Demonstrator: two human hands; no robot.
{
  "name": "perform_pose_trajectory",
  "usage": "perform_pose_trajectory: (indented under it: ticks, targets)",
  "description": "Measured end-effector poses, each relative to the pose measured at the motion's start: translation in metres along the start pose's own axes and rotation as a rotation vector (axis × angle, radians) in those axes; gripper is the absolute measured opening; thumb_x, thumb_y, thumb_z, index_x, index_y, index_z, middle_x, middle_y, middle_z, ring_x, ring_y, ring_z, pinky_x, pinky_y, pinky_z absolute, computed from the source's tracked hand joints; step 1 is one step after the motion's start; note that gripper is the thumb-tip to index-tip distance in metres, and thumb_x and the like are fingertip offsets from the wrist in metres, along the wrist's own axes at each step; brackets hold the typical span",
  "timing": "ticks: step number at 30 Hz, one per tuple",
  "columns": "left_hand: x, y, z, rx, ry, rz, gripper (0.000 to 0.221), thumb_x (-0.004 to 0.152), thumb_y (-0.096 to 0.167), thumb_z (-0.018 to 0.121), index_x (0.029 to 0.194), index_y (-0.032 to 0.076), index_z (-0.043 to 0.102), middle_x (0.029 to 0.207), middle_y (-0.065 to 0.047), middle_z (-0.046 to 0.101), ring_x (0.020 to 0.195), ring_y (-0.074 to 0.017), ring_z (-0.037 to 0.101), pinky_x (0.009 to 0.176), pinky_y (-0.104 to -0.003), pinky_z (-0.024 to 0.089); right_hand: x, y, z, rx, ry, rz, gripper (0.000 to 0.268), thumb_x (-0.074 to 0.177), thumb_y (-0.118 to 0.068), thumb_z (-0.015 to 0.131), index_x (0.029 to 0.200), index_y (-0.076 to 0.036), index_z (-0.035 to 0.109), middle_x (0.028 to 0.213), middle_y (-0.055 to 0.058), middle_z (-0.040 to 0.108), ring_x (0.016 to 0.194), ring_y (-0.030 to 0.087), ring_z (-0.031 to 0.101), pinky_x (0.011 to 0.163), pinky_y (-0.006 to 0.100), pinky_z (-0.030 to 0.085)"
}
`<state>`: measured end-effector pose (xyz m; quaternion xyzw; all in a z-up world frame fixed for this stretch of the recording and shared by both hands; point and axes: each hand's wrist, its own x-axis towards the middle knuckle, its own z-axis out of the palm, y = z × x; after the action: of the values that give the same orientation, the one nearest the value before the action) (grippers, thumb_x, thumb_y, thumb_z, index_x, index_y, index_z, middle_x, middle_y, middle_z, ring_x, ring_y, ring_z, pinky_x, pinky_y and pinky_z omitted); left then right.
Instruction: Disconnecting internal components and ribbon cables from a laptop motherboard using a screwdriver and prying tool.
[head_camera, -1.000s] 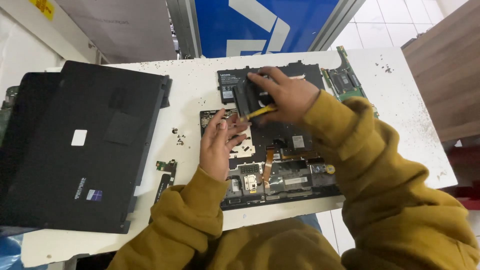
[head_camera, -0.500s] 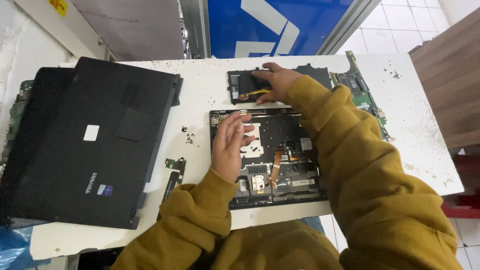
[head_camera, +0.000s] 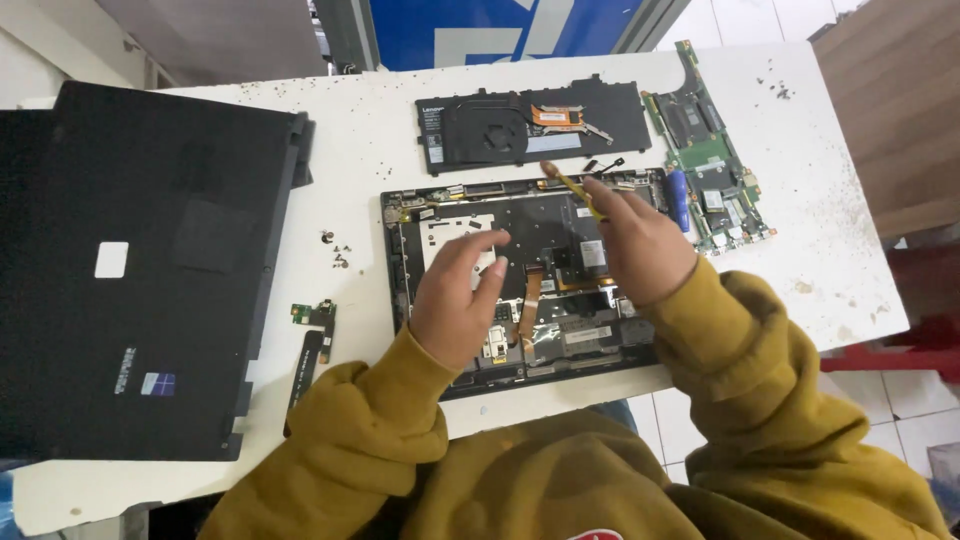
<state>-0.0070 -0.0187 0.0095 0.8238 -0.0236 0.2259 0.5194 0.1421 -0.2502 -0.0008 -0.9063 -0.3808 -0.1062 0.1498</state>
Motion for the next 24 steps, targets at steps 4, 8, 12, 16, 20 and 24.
perform_pose_trajectory:
  ticks: [4,8,12,16,20,24]
  targets:
    - [-0.011,-0.005,0.022,0.295,-0.145,0.155,0.028,0.103,0.02,0.058,0.123,0.003,0.068,0.119,-0.017,0.07,0.124,-0.0394,0.062,0.107,-0.058,0.046,-0.017,0.002,0.027,-0.303,0.09,-0.063,0.043,0.095,-0.016,0.058,0.138,-0.017,0.061,0.086,0.003,0.066,0.066,0.025,0.073,0.057,0.036,0.06]
    - [-0.011,-0.01,0.025,0.55,-0.324,0.151,0.035,0.101,0.029,0.058,0.123,0.003,0.069,0.123,-0.021,0.069,0.131,-0.0429,0.056,0.111,-0.068,0.034,-0.011,-0.006,0.041,-0.343,0.084,-0.109,0.043,0.091,-0.015,0.062,0.135,-0.014,0.065,0.085,0.003,0.065,0.067,0.024,0.073,0.056,0.032,0.06]
    - [-0.012,-0.013,0.025,0.612,-0.408,0.114,0.038,0.101,0.031,0.058,0.124,0.003,0.069,0.128,-0.022,0.067,0.135,-0.0421,0.053,0.113,-0.066,0.032,-0.011,-0.006,0.045,-0.328,0.039,-0.091,0.06,0.083,-0.022,0.072,0.14,-0.007,0.062,0.09,0.008,0.064,0.074,0.029,0.075,0.064,0.037,0.063]
    - [-0.011,-0.011,0.023,0.631,-0.444,0.111,0.039,0.1,0.031,0.059,0.126,0.003,0.068,0.13,-0.021,0.067,0.136,-0.0416,0.052,0.114,-0.065,0.032,-0.014,-0.03,0.032,-0.297,0.056,-0.138,0.048,0.088,-0.012,0.065,0.135,-0.008,0.066,0.09,0.007,0.065,0.069,0.027,0.075,0.061,0.033,0.062]
    - [-0.009,-0.01,0.023,0.635,-0.434,0.108,0.038,0.101,0.031,0.059,0.126,0.004,0.068,0.129,-0.021,0.067,0.135,-0.0415,0.053,0.114,-0.066,0.032,-0.015,-0.021,0.019,-0.235,0.112,-0.086,0.043,0.09,-0.011,0.059,0.132,-0.009,0.067,0.09,0.005,0.064,0.073,0.028,0.074,0.064,0.034,0.061]
    - [-0.009,-0.012,0.023,0.648,-0.421,0.106,0.039,0.102,0.034,0.059,0.127,0.006,0.068,0.128,-0.019,0.068,0.134,-0.0399,0.054,0.113,-0.065,0.033,-0.019,0.012,-0.008,0.044,0.227,-0.001,0.036,0.098,0.001,0.059,0.134,0.003,0.066,0.097,0.021,0.068,0.085,0.042,0.073,0.068,0.046,0.06]
